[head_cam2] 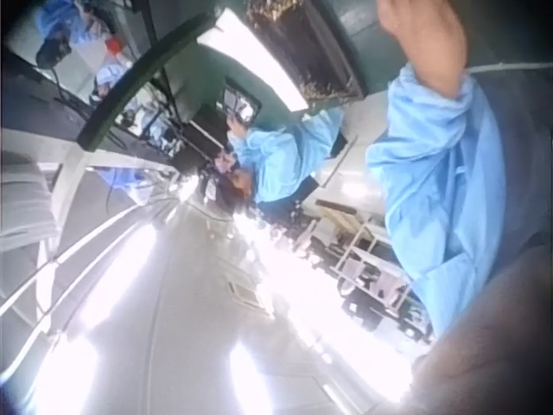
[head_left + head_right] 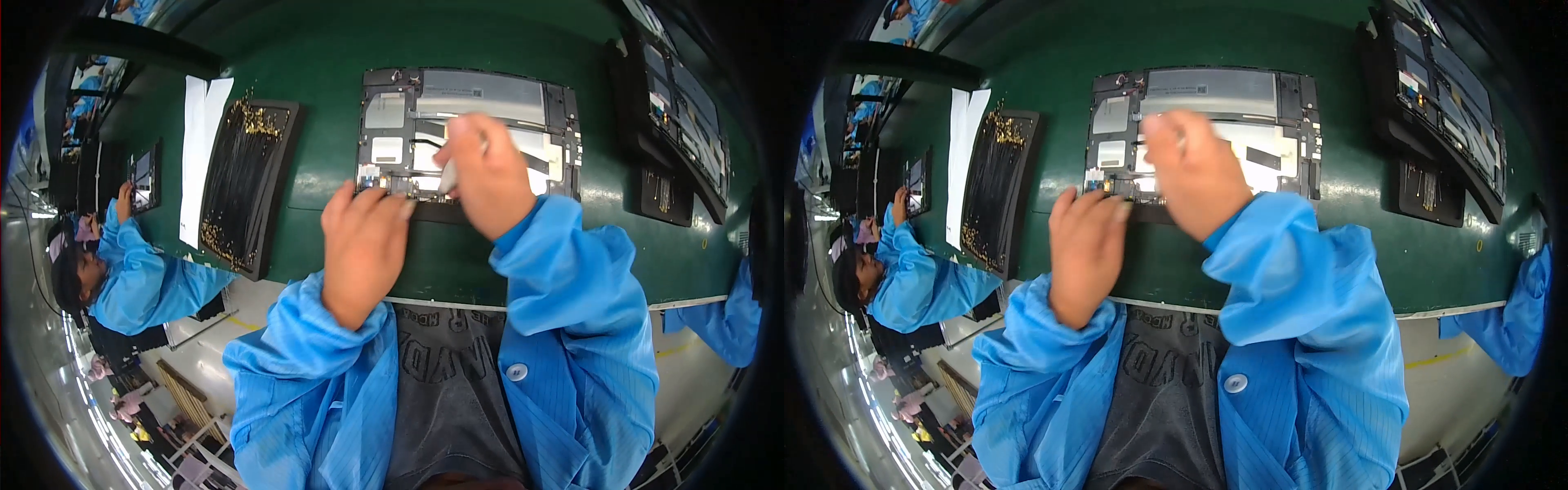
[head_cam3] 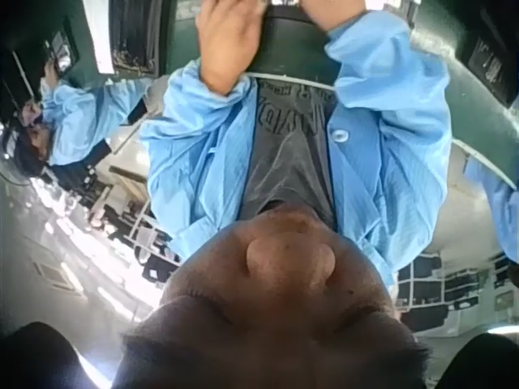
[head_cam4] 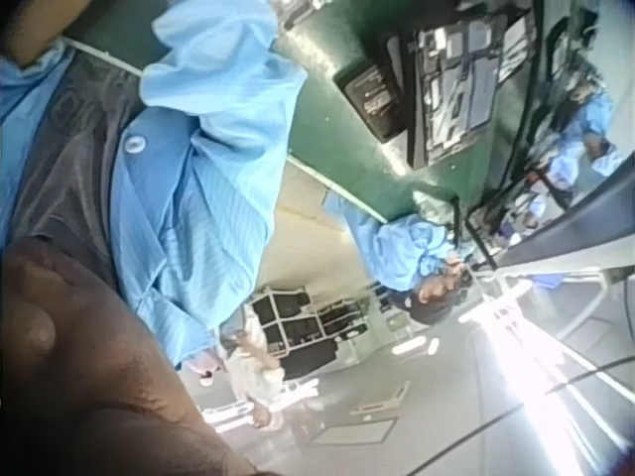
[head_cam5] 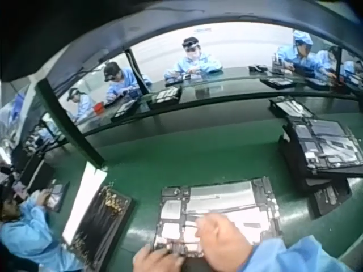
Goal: The person assembles internal components into a tablet chassis, attaching a ribbon cable and a battery using a glue applicator and tweezers.
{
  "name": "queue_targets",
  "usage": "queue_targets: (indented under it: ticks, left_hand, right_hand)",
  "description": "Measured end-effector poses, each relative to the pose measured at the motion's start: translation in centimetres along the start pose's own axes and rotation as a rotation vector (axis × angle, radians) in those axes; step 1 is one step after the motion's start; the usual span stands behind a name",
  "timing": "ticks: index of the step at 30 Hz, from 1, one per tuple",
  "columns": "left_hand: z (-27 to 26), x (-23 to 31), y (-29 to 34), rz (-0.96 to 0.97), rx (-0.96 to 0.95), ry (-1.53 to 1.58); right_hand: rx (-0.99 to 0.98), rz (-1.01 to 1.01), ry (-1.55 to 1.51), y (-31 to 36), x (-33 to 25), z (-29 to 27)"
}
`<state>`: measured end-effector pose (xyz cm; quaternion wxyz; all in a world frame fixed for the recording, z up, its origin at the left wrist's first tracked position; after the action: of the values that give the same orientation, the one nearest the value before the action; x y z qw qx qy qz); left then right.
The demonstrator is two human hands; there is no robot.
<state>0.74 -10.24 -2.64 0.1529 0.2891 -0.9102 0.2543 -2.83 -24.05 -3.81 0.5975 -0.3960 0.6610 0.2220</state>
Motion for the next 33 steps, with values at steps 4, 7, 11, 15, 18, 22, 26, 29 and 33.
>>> queue_targets:
  ticks: [4, 7, 11, 15, 18, 22, 26, 29, 33]
  left_hand:
    - [0.3, -4.3, 5.5, -1.333, -0.030, 0.920]
    - [1.0, -5.4, 4.3, -1.469, 0.044, 1.121]
    - [1.2, -5.7, 4.0, -1.356, 0.101, 0.959]
    - [-1.2, -4.3, 4.6, -1.190, -0.031, 0.887]
    - [-0.3, -2.0, 6.4, -1.252, -0.512, 1.028]
    - [1.9, -2.5, 5.5, -1.332, -0.586, 1.204]
    - [2.6, -3.1, 3.7, -1.247, -0.683, 1.135]
    - [2.5, -3.1, 3.6, -1.220, -0.682, 1.118]
    - [2.2, -2.7, 3.9, -1.249, -0.665, 1.052]
  right_hand:
    - [0.074, 0.371, -0.338, 0.7, 0.8, 0.0]
    - [0.085, 0.389, -0.304, 0.9, 0.9, 0.0]
    - [0.080, 0.410, -0.313, 1.2, 1.5, -0.2]
    - [0.061, 0.395, -0.296, 1.2, 1.3, -0.3]
    - [0.056, 0.400, -0.301, 1.1, 0.9, -0.2]
    - [0.023, 0.437, -0.305, 0.9, 1.4, 0.1]
    - [-0.199, 0.479, -0.127, -0.2, 1.3, 0.8]
    - [-0.500, 0.187, 0.383, -2.1, 1.0, 2.6]
    - [-0.786, 0.138, 0.606, -2.5, -0.5, 4.2]
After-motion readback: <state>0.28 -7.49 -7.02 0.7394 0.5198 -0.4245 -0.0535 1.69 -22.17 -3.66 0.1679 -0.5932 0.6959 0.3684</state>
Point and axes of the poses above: each hand's wrist, its own y-axis away from the middle knuckle, its own z-axis out of the palm, x = y × z, the point moved 5 cm from there along -y, towards the middle knuckle, and after that the axes turned 3 degrees about x, right-handed, at the moved point
